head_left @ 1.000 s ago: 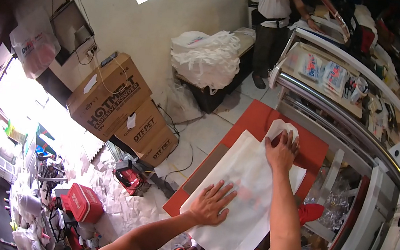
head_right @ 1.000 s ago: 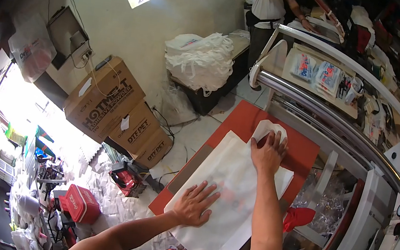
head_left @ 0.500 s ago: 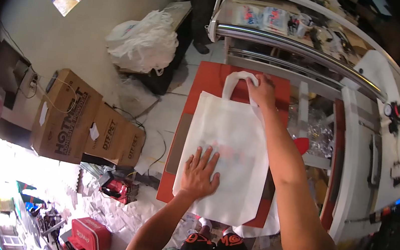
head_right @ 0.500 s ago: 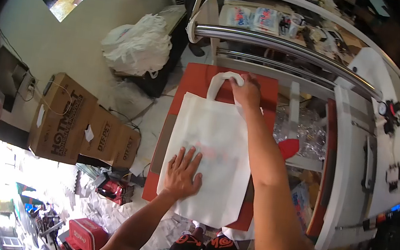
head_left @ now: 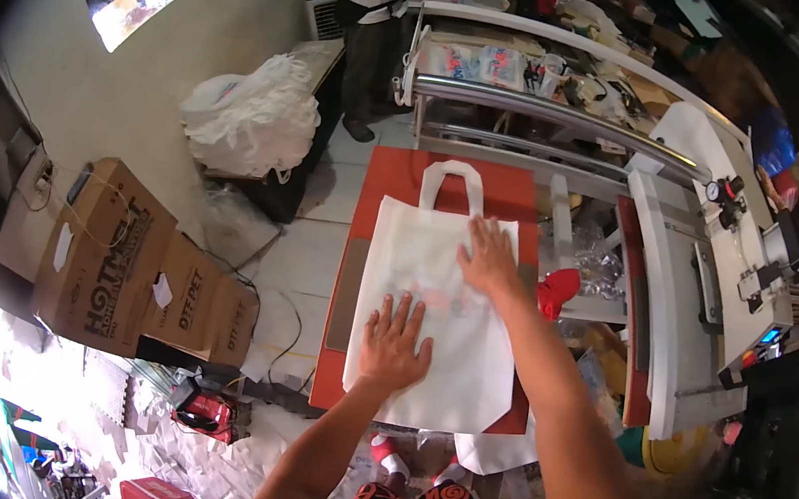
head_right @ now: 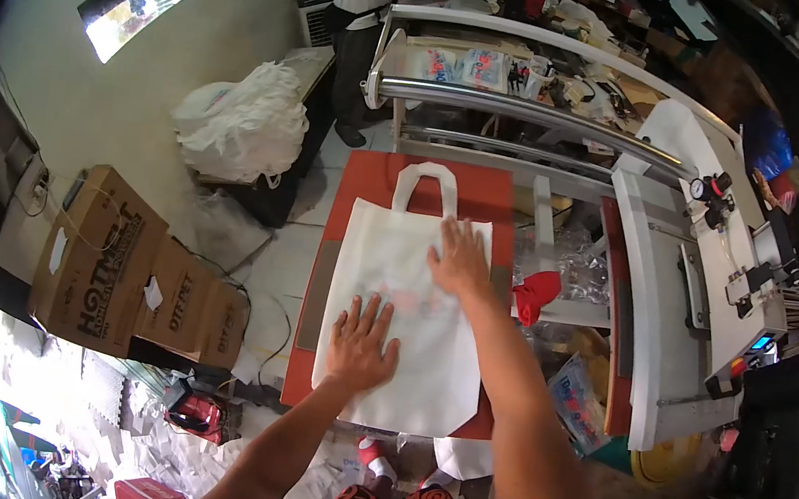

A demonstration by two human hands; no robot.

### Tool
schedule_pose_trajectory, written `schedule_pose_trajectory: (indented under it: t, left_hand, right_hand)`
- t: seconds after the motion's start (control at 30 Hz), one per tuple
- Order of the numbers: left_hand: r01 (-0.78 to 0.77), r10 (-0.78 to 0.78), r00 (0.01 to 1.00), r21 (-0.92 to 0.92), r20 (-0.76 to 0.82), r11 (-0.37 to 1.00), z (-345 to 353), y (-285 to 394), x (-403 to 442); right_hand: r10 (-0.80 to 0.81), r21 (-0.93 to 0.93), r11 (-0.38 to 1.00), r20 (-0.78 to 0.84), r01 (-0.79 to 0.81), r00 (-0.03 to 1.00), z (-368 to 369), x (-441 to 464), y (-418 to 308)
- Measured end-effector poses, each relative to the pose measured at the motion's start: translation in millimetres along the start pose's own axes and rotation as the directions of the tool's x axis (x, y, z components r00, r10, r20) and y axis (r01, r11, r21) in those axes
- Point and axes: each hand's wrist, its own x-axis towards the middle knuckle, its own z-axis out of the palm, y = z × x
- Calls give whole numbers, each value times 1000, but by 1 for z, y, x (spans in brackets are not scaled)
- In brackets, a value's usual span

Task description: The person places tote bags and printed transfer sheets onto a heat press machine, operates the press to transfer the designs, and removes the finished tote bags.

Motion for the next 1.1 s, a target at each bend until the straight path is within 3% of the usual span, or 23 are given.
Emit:
schedule_pose_trajectory:
  t: [0.07,0.13,0.2,0.23,0.3,0.37,0.4,0.43,0.47,0.5,0.53,0.6,0.63,0.97,1.03,1.1]
  left_hand:
    - [13,-14,999,6,47,1000,3,2,-5]
    - [9,-9,1000,4,30,1000,0,2,-2]
    - [1,-1,999,21,39,1000,1,0,-2]
    - [7,-7,999,-3,34,1000,4,-1,-1]
    - [29,-29,1000,-35,8,999,-7,0,-6]
    - [53,-67,995,-170,-80,984,-32,-15,-11]
    - [53,-97,974,-212,-203,976,-37,-32,-22]
    - [52,-135,941,-261,-310,964,-38,-47,-39]
    - [147,-243,935,-339,-260,929,-43,-54,-54]
    - [239,-343,916,-405,-206,883,-49,-59,-66]
    - [238,-342,916,-403,-209,884,-50,-64,-73]
    - [320,-415,904,-482,-103,815,-47,-70,-85]
    - [321,-424,896,-471,-131,822,-42,-71,-87]
    - [312,-429,893,-499,-135,808,-22,-75,-85]
    - [392,-457,889,-484,-20,783,-32,-73,-81]
    - [387,-458,888,-462,-46,798,-24,-78,-79]
  right_hand:
    - [182,-94,981,111,-172,977,-12,26,-6]
    - [203,-158,969,86,-187,976,-15,22,-17]
    - [174,-135,977,36,-168,984,-21,-2,-26]
    - [93,-95,990,-95,-102,991,-24,-30,-33]
    - [28,6,1000,-182,-28,983,-42,-96,-42]
    - [72,111,993,-226,-48,971,-65,-158,-47]
    - [177,145,979,-236,-145,956,-68,-187,-45]
    - [148,176,980,-365,-88,919,-79,-209,-43]
    - [152,174,980,-352,-95,924,-89,-229,-47]
    - [297,277,935,-265,-222,918,-99,-241,-54]
    - [426,368,865,-173,-342,888,-103,-245,-58]
    - [464,422,830,-162,-363,871,-97,-251,-60]
    - [502,473,792,-145,-386,853,-92,-251,-60]
    - [512,489,794,-216,-361,831,-78,-247,-53]
    - [520,469,796,-205,-383,829,-73,-246,-49]
    - [522,484,788,-197,-381,830,-72,-245,-49]
